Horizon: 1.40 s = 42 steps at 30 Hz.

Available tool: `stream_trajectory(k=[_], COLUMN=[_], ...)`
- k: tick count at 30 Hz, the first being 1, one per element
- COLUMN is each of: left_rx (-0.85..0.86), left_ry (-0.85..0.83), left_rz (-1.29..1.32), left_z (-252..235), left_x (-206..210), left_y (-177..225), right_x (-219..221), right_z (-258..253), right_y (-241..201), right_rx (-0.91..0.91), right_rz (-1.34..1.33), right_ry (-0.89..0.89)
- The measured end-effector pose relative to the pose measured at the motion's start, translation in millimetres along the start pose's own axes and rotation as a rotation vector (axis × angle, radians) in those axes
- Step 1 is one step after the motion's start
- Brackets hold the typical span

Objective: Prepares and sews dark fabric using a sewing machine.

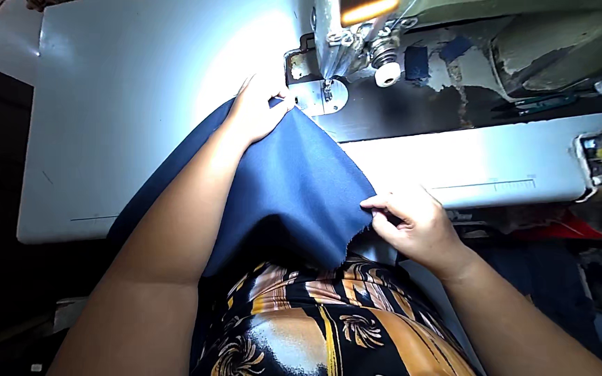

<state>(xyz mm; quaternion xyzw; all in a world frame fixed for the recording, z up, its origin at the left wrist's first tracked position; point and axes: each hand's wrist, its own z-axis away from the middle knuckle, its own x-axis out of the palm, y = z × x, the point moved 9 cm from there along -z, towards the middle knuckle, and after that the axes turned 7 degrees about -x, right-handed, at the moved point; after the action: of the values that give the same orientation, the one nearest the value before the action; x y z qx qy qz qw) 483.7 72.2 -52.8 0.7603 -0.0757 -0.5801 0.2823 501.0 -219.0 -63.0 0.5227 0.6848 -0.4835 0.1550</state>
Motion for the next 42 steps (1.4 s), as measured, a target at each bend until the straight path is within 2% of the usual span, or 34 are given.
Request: stream_trajectory(k=[9,32,37,40,42], left_rx=[0.049,0.146,0.160,0.050,-0.059], left_ry=[-0.014,0.061,0.019,-0.072,-0.105], left_rz=[0.030,-0.039,-0.117,-0.276,-0.344], left_z=[-45.9,-59.3,-66.8,-62.1,-34.3], left_x=[15.1,19.7,20.2,14.0,-8.2], left_y=[17.5,17.1,17.1,19.0,39.1], right_x=[0.5,8.7,10.5,12.0,11.7], right_z=[-2.2,-14.6,-17.8,-18.2,-18.6], right_y=[1.4,-6.8,-5.6,-4.7,-5.3], right_rx=[0.023,0.043,0.015,-0.010,-0.022], right_rz=[0.023,0.096,0.113,0.109,0.106], right_ry=[0.022,0.005,0.037,0.069,0.079])
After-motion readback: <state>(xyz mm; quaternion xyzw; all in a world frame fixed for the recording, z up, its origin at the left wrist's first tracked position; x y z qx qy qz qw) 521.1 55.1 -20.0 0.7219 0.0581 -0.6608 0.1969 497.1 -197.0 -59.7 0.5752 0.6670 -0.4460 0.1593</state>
